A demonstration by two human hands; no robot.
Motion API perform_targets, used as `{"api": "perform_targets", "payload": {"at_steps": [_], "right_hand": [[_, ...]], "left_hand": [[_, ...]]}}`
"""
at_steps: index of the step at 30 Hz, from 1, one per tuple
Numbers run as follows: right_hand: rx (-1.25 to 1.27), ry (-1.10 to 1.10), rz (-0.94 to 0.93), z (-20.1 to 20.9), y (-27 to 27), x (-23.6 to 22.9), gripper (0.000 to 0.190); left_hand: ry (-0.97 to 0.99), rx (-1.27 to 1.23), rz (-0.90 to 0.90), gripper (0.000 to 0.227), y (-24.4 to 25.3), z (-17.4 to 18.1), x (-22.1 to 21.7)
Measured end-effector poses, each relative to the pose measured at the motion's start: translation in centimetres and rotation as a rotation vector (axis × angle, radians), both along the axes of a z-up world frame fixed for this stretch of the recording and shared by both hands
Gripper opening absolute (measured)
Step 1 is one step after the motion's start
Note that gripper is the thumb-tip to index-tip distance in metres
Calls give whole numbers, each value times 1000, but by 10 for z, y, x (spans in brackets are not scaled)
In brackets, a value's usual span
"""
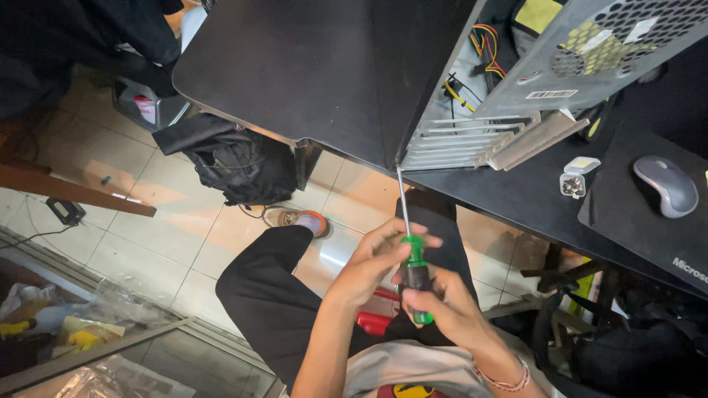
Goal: The person attaches the side panel to a computer case on a desk, aligning it and pressing it into place. They then use a screwdriver to fasten screws into the back of the case to secure the panel.
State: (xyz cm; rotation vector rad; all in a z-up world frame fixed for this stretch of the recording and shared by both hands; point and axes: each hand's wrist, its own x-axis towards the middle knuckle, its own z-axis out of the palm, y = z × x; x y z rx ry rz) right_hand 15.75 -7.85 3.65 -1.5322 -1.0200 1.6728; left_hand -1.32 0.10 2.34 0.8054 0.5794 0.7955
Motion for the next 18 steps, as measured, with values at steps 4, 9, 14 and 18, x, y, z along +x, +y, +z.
{"api": "perform_targets", "payload": {"at_steps": [4,9,14,18], "right_hand": [[126,388,-9,-14,2,-2,48],[81,402,17,-8,7,-3,46],[-1,320,18,-11,8,0,49],[31,356,23,-7,11,0,45]], "left_hand": [[-156,-48,-127,43,3,-8,-2],[-147,-101,-48,32,-1,-8,3],[-115,-42,-50,30,0,-8,1],[-220,-20,-155,42,3,-12,-4]]}}
